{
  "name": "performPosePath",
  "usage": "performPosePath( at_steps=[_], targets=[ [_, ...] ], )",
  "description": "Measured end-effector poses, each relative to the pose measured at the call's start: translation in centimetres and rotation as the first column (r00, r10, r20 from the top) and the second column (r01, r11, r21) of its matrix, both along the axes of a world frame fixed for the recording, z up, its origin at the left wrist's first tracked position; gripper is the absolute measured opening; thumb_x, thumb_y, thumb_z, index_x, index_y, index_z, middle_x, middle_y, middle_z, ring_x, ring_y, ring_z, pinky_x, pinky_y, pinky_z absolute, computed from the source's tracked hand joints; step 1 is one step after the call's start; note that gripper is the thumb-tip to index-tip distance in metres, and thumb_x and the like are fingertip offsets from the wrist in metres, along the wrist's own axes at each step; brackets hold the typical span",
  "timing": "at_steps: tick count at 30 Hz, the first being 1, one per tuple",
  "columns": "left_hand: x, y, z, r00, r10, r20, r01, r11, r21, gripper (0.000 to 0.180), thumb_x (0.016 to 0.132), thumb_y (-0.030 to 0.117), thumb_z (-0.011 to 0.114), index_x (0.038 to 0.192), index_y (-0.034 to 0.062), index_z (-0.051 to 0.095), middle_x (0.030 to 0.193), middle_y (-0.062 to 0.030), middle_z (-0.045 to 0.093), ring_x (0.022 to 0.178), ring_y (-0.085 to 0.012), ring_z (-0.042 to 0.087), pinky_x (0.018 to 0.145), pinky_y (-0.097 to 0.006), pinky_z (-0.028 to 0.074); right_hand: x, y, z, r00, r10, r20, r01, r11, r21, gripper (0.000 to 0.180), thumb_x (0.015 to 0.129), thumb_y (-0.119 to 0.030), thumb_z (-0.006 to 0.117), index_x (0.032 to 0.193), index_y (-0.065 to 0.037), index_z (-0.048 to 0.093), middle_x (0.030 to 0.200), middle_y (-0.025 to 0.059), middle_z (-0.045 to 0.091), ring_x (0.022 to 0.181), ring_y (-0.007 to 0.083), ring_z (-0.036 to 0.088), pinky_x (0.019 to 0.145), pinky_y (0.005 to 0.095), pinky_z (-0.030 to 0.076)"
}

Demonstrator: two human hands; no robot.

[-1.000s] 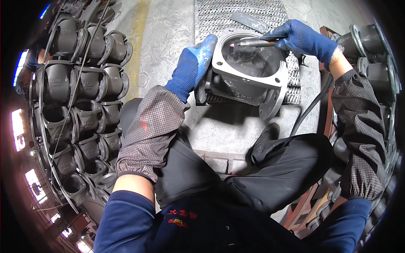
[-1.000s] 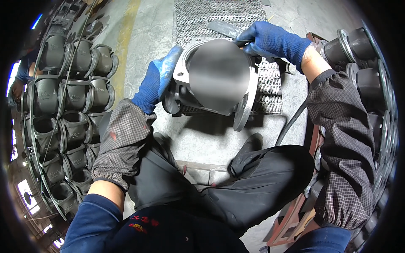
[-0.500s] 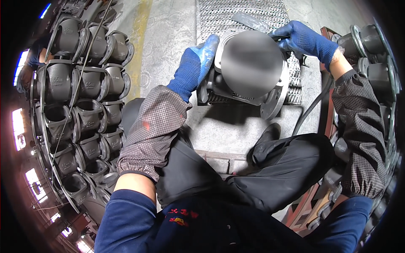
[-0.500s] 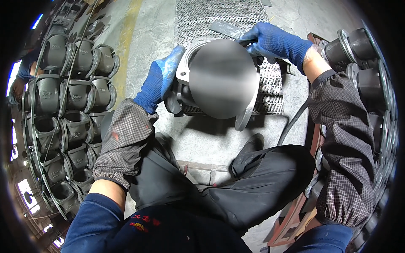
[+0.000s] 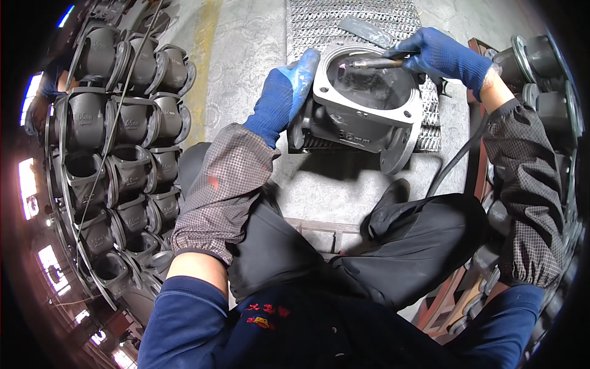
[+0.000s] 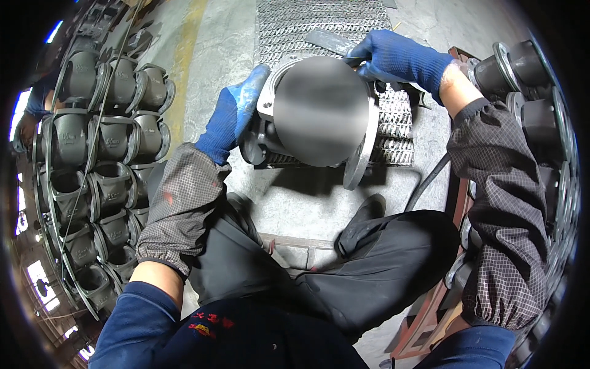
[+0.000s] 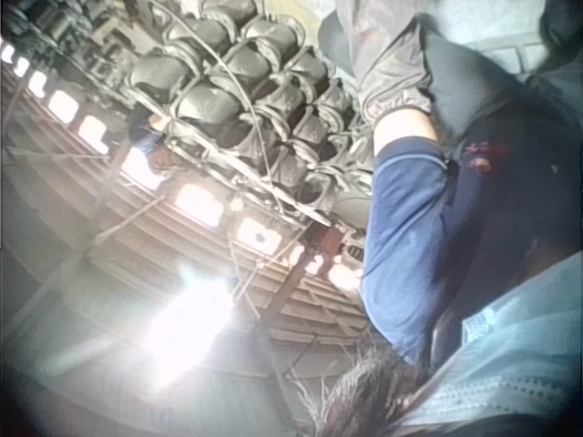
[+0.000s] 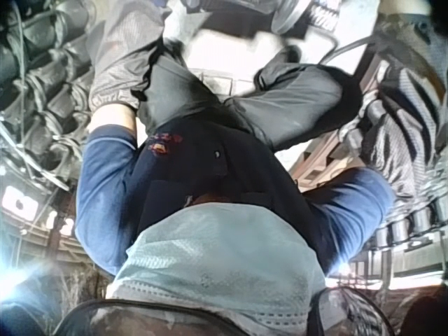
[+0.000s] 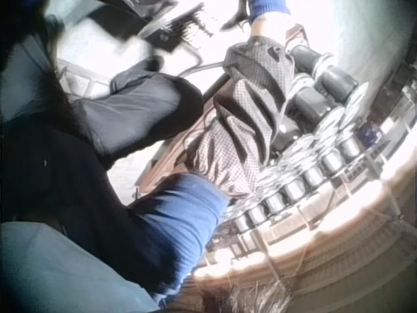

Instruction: The person uses a handheld rotary grinding tool to smooth the inner and outer surfaces of metal valve bodies, turning the parts over to reach different edges.

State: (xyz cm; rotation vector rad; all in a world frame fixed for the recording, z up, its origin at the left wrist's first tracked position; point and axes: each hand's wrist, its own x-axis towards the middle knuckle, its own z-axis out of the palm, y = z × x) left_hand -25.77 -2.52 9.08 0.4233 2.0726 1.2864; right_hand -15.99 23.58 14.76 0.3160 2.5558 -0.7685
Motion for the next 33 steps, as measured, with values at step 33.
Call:
performPosePath(
  at_steps=[33],
  targets=[
    [0.4, -0.1, 0.4, 1.0, 0.003, -0.004, -0.003, 0.999, -0.046, 0.07, 0.089, 0.057, 0.043, 0.11, -0.0075, 0.059, 0.094, -0.0199, 0.064, 0.089, -0.0234, 0.061, 0.08, -0.032, 0.048, 0.8, -1.1, 0.2, 0.952, 0.199, -0.233, -0.143, 0.961, 0.236, 0.033, 0.076, -0.011, 0.061, 0.107, -0.015, 0.067, 0.087, 0.0103, 0.068, 0.075, 0.0201, 0.065, 0.071, 0.0332, 0.052]
  ],
)
